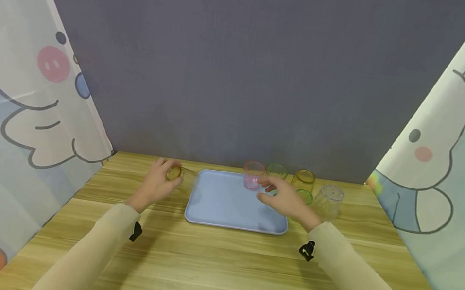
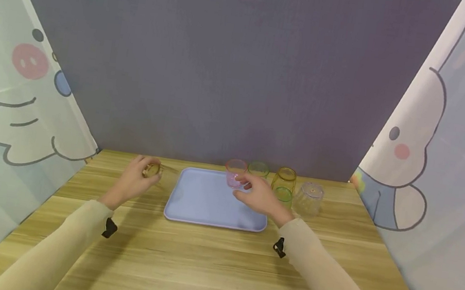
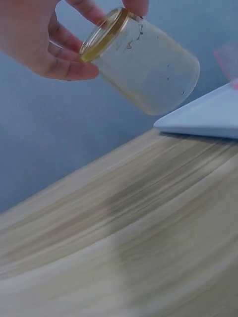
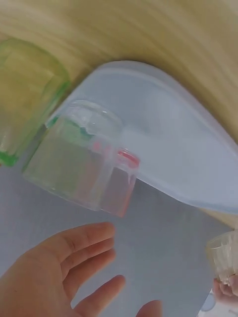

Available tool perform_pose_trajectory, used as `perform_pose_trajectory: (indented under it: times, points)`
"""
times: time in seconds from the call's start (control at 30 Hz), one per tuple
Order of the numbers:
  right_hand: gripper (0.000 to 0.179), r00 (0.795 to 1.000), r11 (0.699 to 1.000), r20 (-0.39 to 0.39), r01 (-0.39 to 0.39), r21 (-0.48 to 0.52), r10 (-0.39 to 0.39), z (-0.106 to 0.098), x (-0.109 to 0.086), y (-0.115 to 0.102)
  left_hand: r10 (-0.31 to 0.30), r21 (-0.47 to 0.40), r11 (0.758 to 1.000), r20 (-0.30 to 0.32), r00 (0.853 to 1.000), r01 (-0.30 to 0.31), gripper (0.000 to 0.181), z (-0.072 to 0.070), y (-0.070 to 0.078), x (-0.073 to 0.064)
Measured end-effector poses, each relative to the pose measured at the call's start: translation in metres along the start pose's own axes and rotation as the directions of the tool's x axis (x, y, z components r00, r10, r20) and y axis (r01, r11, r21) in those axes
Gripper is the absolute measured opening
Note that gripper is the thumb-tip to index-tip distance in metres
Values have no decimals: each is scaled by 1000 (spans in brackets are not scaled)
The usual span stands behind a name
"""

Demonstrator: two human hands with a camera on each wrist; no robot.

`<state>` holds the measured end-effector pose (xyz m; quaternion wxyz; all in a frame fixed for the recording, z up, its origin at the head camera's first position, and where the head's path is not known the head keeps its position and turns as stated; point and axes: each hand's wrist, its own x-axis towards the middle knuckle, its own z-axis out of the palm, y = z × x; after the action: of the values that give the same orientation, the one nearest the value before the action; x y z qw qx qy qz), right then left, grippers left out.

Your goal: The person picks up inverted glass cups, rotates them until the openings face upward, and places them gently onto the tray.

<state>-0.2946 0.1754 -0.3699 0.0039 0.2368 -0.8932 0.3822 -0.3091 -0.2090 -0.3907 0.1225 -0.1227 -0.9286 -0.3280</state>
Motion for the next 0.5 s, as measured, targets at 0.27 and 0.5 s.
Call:
perform_pose_trajectory:
  times: [0.27,0.5]
  points:
    - [43,998,993,-57,7,120,0,11,-4,4,-2,-172,985,-58,998,-8,43,4,4,-7]
    - [43,997,966,-70,2,257,16,17,-9,2,-39,-312,950,-78,996,13,40,11,10,-11]
